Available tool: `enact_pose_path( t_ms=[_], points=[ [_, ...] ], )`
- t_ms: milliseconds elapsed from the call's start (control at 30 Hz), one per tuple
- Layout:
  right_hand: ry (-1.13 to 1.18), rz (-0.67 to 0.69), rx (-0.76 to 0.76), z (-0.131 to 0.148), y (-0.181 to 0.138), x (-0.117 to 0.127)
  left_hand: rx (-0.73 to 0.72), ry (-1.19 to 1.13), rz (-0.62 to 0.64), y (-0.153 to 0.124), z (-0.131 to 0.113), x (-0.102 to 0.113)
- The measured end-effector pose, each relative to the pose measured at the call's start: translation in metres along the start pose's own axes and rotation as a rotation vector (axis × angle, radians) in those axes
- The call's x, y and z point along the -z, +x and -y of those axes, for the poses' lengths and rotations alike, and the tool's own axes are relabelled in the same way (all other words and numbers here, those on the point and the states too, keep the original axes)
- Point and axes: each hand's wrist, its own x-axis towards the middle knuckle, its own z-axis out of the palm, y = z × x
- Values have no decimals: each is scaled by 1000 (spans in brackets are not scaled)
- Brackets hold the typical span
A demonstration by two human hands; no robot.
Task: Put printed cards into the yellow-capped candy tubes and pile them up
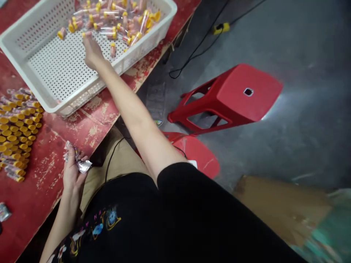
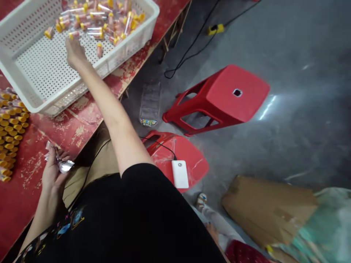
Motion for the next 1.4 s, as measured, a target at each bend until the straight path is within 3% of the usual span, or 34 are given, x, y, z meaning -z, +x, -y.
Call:
enact_pose_path(
  t_ms=[67,133,200,233,300,367,433,500,600,667,800,867,1067,1133,1267,1400],
  points=[
    [49,29,19,12,-31,-2,-47,0,3,-1,-1,-4],
    [161,119,115,19,-90,-7,-108,-6,4,-1,-1,-9],
    [424,382,262,17,-165,-17,-179,-4,4,-1,1,-16],
    [511,432,288,13,-201,-24,-206,6,-1,0,3,-19],
    [685,433,193,2,-260,-37,-209,45,-19,0,7,-24],
    [768,394,78,-11,-290,-46,-138,83,-20,0,11,-27],
    [820,390,2,-20,-295,-48,-88,101,1,-1,16,-27],
    [866,379,-30,-24,-290,-44,-133,102,-5,-3,21,-26],
    [855,293,-23,-22,-289,-38,-239,83,-95,-11,32,-24],
    [876,282,-89,-21,-300,-37,-226,32,-136,-16,37,-23],
    [1037,441,-362,-35,-326,-33,-46,-133,-152,-14,34,-19],
    [1055,493,-427,-44,-338,-27,25,-198,-196,-13,27,-14],
    [1064,628,-607,-51,-355,-14,58,-321,-212,-16,22,4],
    [1027,601,-581,-51,-352,-16,67,-331,-193,-14,24,9],
    [926,485,-367,-46,-344,-16,83,-328,-191,-13,26,14],
    [772,463,-233,-38,-341,-15,104,-319,-169,-15,26,13]
  ],
)
